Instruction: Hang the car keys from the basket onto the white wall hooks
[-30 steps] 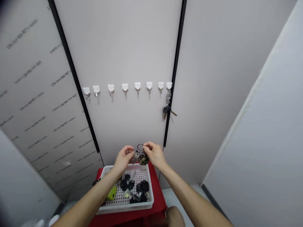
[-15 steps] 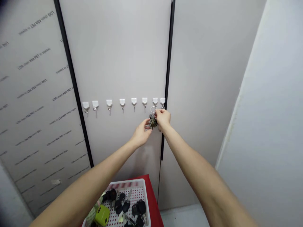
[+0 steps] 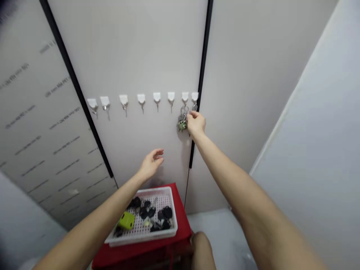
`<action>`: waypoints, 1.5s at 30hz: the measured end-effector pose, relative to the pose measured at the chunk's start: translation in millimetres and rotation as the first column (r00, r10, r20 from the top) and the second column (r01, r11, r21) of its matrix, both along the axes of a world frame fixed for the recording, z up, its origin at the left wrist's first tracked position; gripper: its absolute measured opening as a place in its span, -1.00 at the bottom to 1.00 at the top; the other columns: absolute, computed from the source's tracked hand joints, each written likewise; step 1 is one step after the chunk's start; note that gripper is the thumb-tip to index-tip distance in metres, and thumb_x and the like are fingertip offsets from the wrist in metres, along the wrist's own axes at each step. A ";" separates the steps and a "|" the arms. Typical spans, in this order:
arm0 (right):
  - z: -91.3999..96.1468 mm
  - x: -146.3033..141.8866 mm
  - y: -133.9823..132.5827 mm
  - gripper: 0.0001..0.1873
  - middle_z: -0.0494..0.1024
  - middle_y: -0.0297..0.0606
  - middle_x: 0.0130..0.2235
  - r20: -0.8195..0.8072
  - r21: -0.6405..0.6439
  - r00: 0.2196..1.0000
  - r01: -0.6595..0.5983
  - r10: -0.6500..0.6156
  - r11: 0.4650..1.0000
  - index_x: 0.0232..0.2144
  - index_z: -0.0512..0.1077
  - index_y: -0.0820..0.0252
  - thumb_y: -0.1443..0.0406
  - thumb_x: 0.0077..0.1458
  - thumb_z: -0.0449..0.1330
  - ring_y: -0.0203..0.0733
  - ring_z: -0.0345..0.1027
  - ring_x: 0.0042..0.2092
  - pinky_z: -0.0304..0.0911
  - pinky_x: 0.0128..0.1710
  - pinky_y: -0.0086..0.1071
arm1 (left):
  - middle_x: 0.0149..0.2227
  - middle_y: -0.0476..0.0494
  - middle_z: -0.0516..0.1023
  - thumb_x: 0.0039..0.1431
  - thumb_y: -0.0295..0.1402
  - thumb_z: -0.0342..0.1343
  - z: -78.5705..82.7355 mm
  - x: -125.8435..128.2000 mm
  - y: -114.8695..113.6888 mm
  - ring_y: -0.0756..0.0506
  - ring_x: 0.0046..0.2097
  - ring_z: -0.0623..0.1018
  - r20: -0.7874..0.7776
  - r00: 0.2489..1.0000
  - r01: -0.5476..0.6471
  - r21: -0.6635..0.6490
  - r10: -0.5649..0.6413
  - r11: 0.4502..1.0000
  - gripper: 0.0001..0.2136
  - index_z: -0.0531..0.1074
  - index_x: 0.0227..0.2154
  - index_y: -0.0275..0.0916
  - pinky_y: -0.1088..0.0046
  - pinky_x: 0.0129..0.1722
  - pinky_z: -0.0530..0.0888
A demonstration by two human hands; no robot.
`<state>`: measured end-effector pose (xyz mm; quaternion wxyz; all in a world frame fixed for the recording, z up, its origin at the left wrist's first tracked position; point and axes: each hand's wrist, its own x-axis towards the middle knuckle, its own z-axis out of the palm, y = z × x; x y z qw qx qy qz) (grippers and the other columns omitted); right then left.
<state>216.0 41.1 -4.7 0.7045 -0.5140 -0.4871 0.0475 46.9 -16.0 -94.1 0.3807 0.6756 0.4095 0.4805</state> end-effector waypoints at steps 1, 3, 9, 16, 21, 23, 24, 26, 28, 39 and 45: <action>-12.2 -3.1 -7.9 -0.71 0.37 -0.23 -0.40 0.027 0.013 0.999 0.034 -0.034 0.999 -0.35 0.27 0.33 0.33 -0.23 -0.02 -0.38 0.22 -0.42 0.13 -0.40 -0.43 | -0.28 -0.15 0.36 -0.20 -0.53 -0.05 -15.1 -9.2 -4.5 0.03 -0.33 0.36 -0.015 1.000 -0.010 -0.027 0.010 1.000 -0.72 0.27 -0.31 -0.29 0.48 -0.29 0.29; -46.2 -14.5 -30.0 -0.71 0.37 -0.24 -0.35 0.120 -0.041 0.993 0.013 -0.008 0.999 -0.34 0.27 0.30 0.35 -0.24 -0.01 -0.37 0.21 -0.37 0.12 -0.35 -0.43 | -0.31 -0.13 0.38 -0.20 -0.51 -0.05 -46.2 -27.4 -16.9 0.03 -0.33 0.36 -0.102 0.994 -0.036 -0.081 0.028 0.996 -0.75 0.29 -0.35 -0.29 0.49 -0.28 0.28; -164.6 -69.4 -114.4 -0.83 0.42 -0.29 -0.48 0.427 -0.742 0.481 -0.297 0.765 0.601 -0.51 0.35 0.24 0.36 -0.23 -0.01 -0.30 0.23 -0.41 0.09 -0.36 -0.41 | -0.34 -0.11 0.38 -0.23 -0.51 -0.03 -120.3 -60.2 -56.4 -0.02 -0.29 0.34 -0.515 0.851 0.048 -0.117 -0.101 0.992 -0.75 0.30 -0.37 -0.27 0.47 -0.25 0.24; -197.5 -85.8 -126.1 -0.76 0.38 -0.10 -0.34 0.724 -0.688 0.176 0.128 0.667 0.714 -0.40 0.32 0.26 0.42 -0.23 -0.02 -0.07 0.16 -0.24 -0.08 -0.25 -0.18 | -0.29 -0.12 0.34 -0.25 -0.48 -0.01 -139.4 -61.9 -65.6 -0.06 -0.22 0.29 -0.710 0.699 0.105 -0.016 -0.085 0.994 -0.71 0.28 -0.33 -0.24 0.46 -0.22 0.20; -199.3 -85.7 -119.3 -0.79 0.36 -0.10 -0.38 0.729 -0.685 0.162 0.165 0.665 0.710 -0.46 0.33 0.27 0.42 -0.21 -0.05 -0.12 0.18 -0.28 -0.07 -0.29 -0.24 | -0.35 -0.12 0.35 -0.22 -0.45 -0.02 -137.3 -62.3 -67.1 -0.06 -0.27 0.31 -0.738 0.668 0.077 -0.053 -0.091 0.996 -0.79 0.31 -0.40 -0.25 0.46 -0.28 0.22; -199.0 -84.4 -120.1 -0.80 0.36 -0.13 -0.38 0.709 -0.704 0.170 0.132 0.684 0.697 -0.47 0.33 0.26 0.40 -0.24 -0.02 -0.15 0.18 -0.30 -0.07 -0.29 -0.28 | -0.36 -0.11 0.35 -0.22 -0.45 -0.03 -136.9 -62.9 -67.9 -0.06 -0.28 0.31 -0.739 0.667 0.061 -0.063 -0.088 0.996 -0.80 0.31 -0.41 -0.25 0.46 -0.29 0.22; -198.5 -83.0 -120.7 -0.80 0.37 -0.16 -0.38 0.695 -0.717 0.186 0.107 0.695 0.689 -0.47 0.33 0.25 0.40 -0.25 -0.01 -0.18 0.19 -0.30 -0.06 -0.29 -0.30 | -0.36 -0.11 0.35 -0.21 -0.44 -0.04 -136.6 -63.1 -68.0 -0.05 -0.28 0.31 -0.736 0.672 0.052 -0.067 -0.085 0.996 -0.80 0.31 -0.40 -0.25 0.47 -0.28 0.22; -197.0 -79.4 -121.2 -0.80 0.37 -0.23 -0.39 0.676 -0.727 0.241 0.063 0.696 0.684 -0.48 0.32 0.23 0.43 -0.25 -0.03 -0.25 0.19 -0.31 -0.06 -0.29 -0.36 | -0.33 -0.11 0.35 -0.19 -0.43 -0.06 -136.0 -62.5 -67.0 -0.04 -0.26 0.31 -0.720 0.690 0.036 -0.066 -0.073 0.997 -0.78 0.30 -0.37 -0.25 0.47 -0.25 0.21; -195.7 -77.0 -120.4 -0.79 0.38 -0.26 -0.39 0.696 -0.698 0.288 0.060 0.657 0.713 -0.47 0.32 0.22 0.45 -0.23 -0.04 -0.28 0.18 -0.30 -0.07 -0.26 -0.37 | -0.29 -0.11 0.34 -0.17 -0.43 -0.08 -135.5 -60.1 -64.6 -0.03 -0.22 0.29 -0.698 0.714 0.035 -0.052 -0.061 0.998 -0.75 0.28 -0.33 -0.26 0.48 -0.22 0.20; -208.1 -88.1 -120.3 -0.85 0.43 -0.21 -0.47 0.731 -0.677 0.273 0.174 0.625 0.715 -0.54 0.35 0.26 0.36 -0.18 -0.01 -0.15 0.20 -0.33 -0.07 -0.26 -0.16 | -0.24 -0.17 0.35 -0.15 -0.40 -0.16 -138.4 -42.5 -55.4 -0.07 -0.18 0.32 -0.716 0.686 0.151 -0.039 -0.133 0.988 -0.70 0.24 -0.28 -0.32 0.35 -0.17 0.21; -212.1 -71.3 -124.8 -0.86 0.43 -0.29 -0.46 0.764 -0.584 0.402 0.097 0.505 0.806 -0.49 0.31 0.21 0.36 -0.16 -0.03 -0.19 0.19 -0.35 -0.02 -0.31 -0.18 | -0.23 -0.20 0.34 -0.19 -0.21 -0.13 -134.0 -37.0 -66.1 -0.12 -0.19 0.34 -0.754 0.652 0.204 0.070 -0.082 0.976 -0.61 0.21 -0.26 -0.31 0.34 -0.20 0.26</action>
